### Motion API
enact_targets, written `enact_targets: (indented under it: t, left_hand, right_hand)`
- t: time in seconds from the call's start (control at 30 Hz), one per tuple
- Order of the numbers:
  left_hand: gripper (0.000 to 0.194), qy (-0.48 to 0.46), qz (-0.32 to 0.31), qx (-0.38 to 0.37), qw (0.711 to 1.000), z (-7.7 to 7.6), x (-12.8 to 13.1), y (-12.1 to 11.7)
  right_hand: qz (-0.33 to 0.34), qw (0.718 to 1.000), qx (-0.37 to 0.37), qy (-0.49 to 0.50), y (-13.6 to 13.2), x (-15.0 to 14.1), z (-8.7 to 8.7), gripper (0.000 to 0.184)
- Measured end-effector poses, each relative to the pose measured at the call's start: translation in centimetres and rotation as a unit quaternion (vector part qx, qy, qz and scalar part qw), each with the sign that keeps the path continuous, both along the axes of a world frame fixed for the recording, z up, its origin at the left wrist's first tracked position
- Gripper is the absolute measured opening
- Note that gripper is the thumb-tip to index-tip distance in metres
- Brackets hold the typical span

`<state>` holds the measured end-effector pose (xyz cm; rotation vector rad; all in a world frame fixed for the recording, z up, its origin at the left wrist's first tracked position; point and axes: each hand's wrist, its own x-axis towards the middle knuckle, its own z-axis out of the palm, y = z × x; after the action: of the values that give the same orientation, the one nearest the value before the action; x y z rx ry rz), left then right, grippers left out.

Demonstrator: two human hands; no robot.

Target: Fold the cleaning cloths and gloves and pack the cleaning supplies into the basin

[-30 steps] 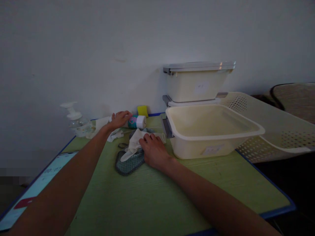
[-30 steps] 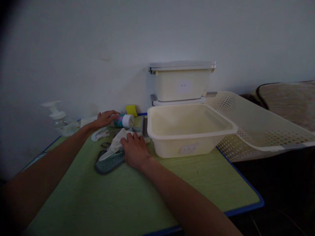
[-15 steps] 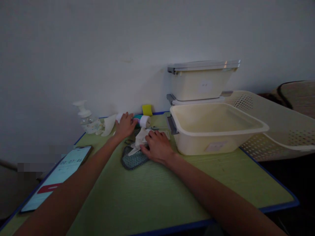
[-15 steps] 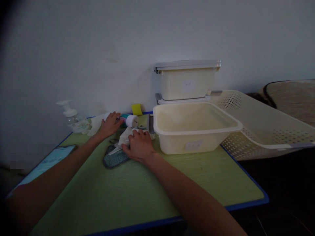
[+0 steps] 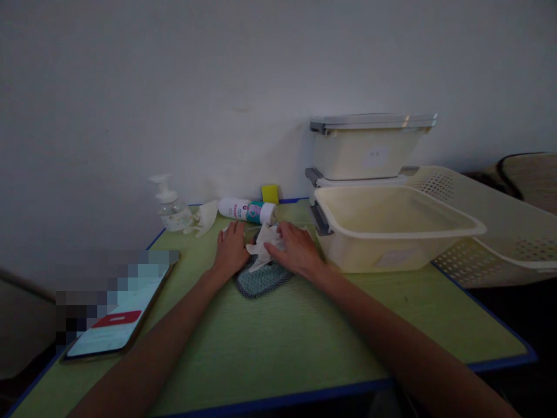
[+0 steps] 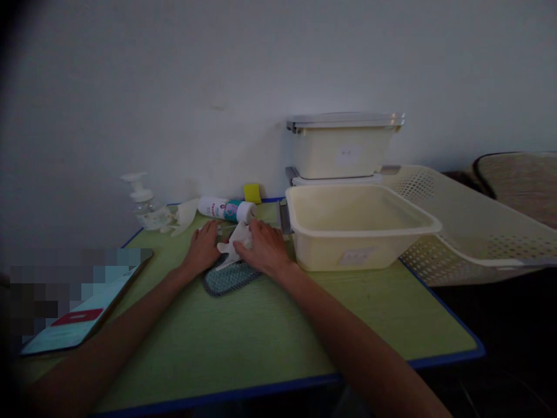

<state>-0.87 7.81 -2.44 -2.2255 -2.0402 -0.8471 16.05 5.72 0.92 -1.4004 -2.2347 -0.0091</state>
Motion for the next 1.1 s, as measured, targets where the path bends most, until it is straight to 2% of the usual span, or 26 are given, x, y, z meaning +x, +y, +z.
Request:
enact_targets:
  t: [0.1,0.2,0.37,0.47,0.63,0.9,1.1]
  left_hand:
    - [0.044,-0.047,0.003,0.02,0.999,0.0,-0.4,0.4]
    - [0.04,-0.096,0.016,0.043,0.994,-0.1,-0.8,0.8]
    - [0.031,-0.148,0.036,0.073,0.986,-0.1,-1.3,1.2]
    - [0.028,-0.158,0.038,0.085,0.983,-0.1,-1.3,1.2]
    - [0.028,-0.157,0.028,0.085,0.984,0.1,-1.1,1.0]
    - [0.033,-0.1,-0.021,0.05,0.994,0.0,-1.3,1.3]
    - [0.035,-0.035,-0.036,0.021,0.999,-0.3,-1.0,0.9]
  right_hand:
    - [0.012,0.99,-0.001,0.141,1.5,-0.6,0.7,0.03]
    - [-0.001,0.982,-0.001,0.187,4.4,-1.9,0.7,0.041]
    - [-0.022,0.972,-0.055,0.228,9.8,-3.9,-1.1,0.063]
    - [-0.032,0.965,-0.071,0.249,11.3,-4.2,-2.5,0.068]
    - [-0.042,0.962,-0.064,0.264,11.1,-4.1,-3.4,0.066]
    - [-0.016,0.961,-0.007,0.277,9.4,-4.5,-2.5,0.062]
    - [-0.009,0.947,0.02,0.321,8.6,-4.6,-2.0,0.061]
